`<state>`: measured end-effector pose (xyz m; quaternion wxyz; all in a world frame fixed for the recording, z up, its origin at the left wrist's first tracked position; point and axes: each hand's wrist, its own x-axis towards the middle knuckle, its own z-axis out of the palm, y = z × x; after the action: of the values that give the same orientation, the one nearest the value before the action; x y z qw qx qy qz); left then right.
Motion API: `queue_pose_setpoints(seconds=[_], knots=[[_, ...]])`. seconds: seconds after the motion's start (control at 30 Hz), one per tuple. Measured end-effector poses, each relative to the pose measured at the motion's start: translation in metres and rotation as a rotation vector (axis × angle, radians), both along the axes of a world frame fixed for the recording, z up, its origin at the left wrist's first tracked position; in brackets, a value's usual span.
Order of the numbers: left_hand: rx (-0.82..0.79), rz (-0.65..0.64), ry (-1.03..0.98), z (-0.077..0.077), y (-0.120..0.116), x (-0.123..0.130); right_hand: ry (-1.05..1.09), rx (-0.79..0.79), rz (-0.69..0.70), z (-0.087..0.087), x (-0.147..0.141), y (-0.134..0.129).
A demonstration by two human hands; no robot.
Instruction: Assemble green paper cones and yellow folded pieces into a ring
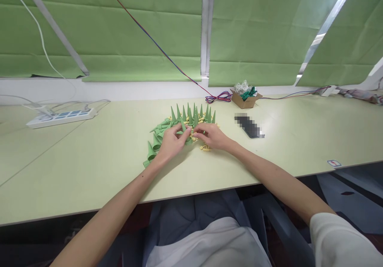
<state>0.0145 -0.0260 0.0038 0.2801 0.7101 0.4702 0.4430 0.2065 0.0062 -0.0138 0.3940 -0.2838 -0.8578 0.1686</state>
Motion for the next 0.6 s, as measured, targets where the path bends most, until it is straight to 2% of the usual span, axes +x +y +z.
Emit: queue_pose_setpoints(seconds=[0.37, 0.6], knots=[[-0.020, -0.045, -0.038, 0.0004, -0.0007, 0.0002, -0.095, 0.016, -0.057, 0.0024, -0.0015, -0.0025], [-0.051, -0.060, -0.056, 0.0023, -0.0033, 0.0005, -0.105, -0.055, -0.076, 0.0028, -0.0035, -0.0042]])
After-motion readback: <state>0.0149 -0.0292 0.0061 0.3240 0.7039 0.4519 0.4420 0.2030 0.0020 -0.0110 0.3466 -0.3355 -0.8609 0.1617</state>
